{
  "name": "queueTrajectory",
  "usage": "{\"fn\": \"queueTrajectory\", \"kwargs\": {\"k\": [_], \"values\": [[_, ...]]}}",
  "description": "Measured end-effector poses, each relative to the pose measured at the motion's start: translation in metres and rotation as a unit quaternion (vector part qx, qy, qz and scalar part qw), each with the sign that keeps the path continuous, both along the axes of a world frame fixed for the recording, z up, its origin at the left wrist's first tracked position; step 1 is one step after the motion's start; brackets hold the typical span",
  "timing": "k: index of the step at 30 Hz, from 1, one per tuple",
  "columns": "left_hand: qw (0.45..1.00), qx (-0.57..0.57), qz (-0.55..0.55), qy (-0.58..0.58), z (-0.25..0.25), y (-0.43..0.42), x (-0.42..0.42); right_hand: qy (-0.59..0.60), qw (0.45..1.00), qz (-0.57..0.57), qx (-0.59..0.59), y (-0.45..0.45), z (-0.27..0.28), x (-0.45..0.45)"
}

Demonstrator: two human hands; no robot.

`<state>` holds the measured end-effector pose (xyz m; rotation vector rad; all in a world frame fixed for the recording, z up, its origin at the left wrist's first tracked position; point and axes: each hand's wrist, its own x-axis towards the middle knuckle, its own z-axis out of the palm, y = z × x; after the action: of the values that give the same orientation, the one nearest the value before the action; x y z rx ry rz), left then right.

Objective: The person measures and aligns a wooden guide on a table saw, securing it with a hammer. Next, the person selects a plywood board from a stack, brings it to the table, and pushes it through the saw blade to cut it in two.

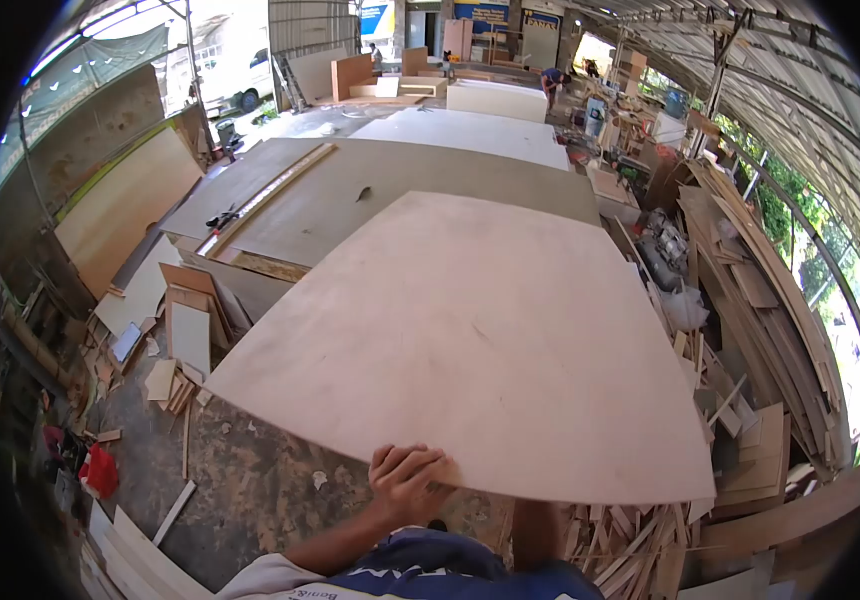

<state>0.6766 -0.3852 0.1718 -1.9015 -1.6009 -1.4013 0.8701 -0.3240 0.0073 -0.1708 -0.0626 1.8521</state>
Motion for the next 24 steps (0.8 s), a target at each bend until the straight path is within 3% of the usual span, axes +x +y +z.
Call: {"fn": "queueTrajectory", "kwargs": {"k": [5, 7, 12, 14, 16, 19, 24], "values": [[0.995, -0.026, -0.096, -0.021, -0.097, 0.086, -0.036, -0.001, 0.996, -0.066, 0.066, 0.049, 0.019, 0.025], [0.984, -0.12, -0.133, 0.0, -0.124, 0.115, -0.051, 0.0, 0.995, -0.077, 0.058, 0.061, 0.016, 0.023], [0.953, -0.24, -0.174, 0.064, -0.194, 0.185, -0.069, 0.002, 0.982, -0.119, -0.146, 0.113, -0.012, 0.008], [0.943, -0.271, -0.172, 0.082, -0.212, 0.205, -0.077, -0.084, 0.982, -0.103, -0.134, 0.135, -0.025, -0.006], [0.915, -0.348, -0.166, 0.115, -0.226, 0.223, -0.085, -0.099, 0.982, -0.094, -0.133, 0.152, -0.037, -0.018], [0.907, -0.378, -0.16, 0.094, -0.232, 0.242, -0.098, -0.134, 0.978, -0.087, -0.135, 0.177, -0.057, -0.031], [0.896, -0.39, -0.134, 0.167, -0.238, 0.273, -0.109, -0.147, 0.971, -0.114, -0.148, 0.205, -0.057, -0.051]]}}
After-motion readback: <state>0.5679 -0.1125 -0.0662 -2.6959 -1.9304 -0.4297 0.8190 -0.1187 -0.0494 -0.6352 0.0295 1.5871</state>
